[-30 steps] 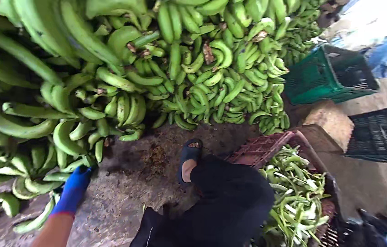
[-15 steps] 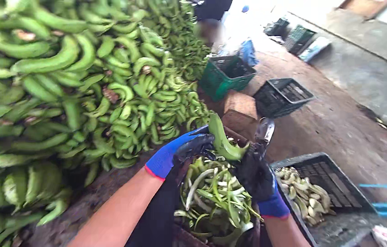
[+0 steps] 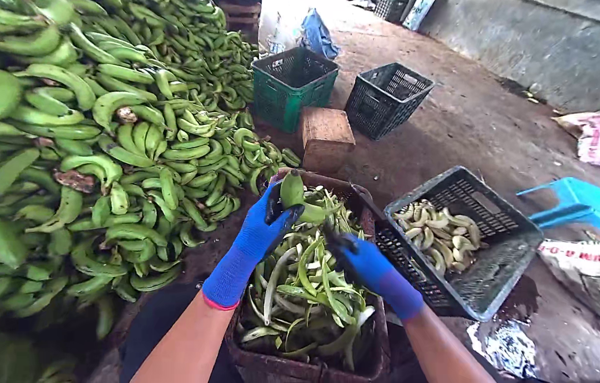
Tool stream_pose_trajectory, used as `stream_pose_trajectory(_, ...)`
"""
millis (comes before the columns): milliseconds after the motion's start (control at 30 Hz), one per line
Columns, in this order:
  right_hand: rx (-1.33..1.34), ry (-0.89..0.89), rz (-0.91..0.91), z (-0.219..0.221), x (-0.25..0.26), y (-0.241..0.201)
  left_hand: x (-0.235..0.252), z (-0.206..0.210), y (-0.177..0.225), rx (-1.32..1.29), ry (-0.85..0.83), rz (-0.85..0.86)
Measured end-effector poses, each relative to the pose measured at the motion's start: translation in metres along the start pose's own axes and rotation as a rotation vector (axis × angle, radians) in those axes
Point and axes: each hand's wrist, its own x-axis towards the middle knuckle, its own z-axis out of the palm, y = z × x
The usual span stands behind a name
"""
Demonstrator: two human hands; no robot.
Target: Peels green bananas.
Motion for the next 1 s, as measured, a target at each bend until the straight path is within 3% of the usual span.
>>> stream_pose_trajectory(33, -0.064, -0.163, 0.132, 0.003, 0.012, 0.005, 0.000, -0.001, 0.001, -0.110, -0.044, 0.002)
stream_pose_trajectory(100, -0.001, -0.219, 0.160, 0.004, 0.020, 0.014, 0.003, -0.005, 0.004, -0.274, -0.102, -0.049)
stream_pose_trajectory(233, 0.262, 0.011, -0.261, 0.001, 0.007, 0.021, 0.009, -0.009, -0.009, -0.326, -0.138, -0.082)
stream_pose_trajectory(433, -0.012, 0.270, -0.673, 0.021, -0.001, 0.018, 0.010, 0.003, -0.006, -0.274, -0.012, -0.112)
stream_pose_trajectory(533, -0.141, 0.356, -0.657, 0.017, 0.006, 0.010, -0.005, 0.016, -0.001, -0.401, -0.002, -0.153)
stream_pose_trajectory(600, -0.212, 0.517, -0.616, 0.006, 0.016, 0.006, -0.014, 0.021, 0.004, -0.376, -0.016, -0.193)
stream_pose_trajectory(733, -0.271, 0.664, -0.386, -0.028, 0.034, 0.009, -0.011, 0.025, 0.010, -0.302, -0.137, -0.321)
stream_pose_trajectory(833, -0.179, 0.577, -0.348, -0.034, 0.026, 0.013, -0.006, 0.019, 0.008, -0.285, -0.105, -0.297)
stream_pose_trajectory(933, -0.108, 0.372, -0.538, -0.014, 0.013, 0.020, 0.001, 0.011, 0.001, -0.027, 0.124, -0.124)
stream_pose_trajectory(1000, -0.114, 0.243, -0.651, 0.000, 0.009, 0.018, 0.004, 0.011, -0.004, 0.007, 0.223, -0.043)
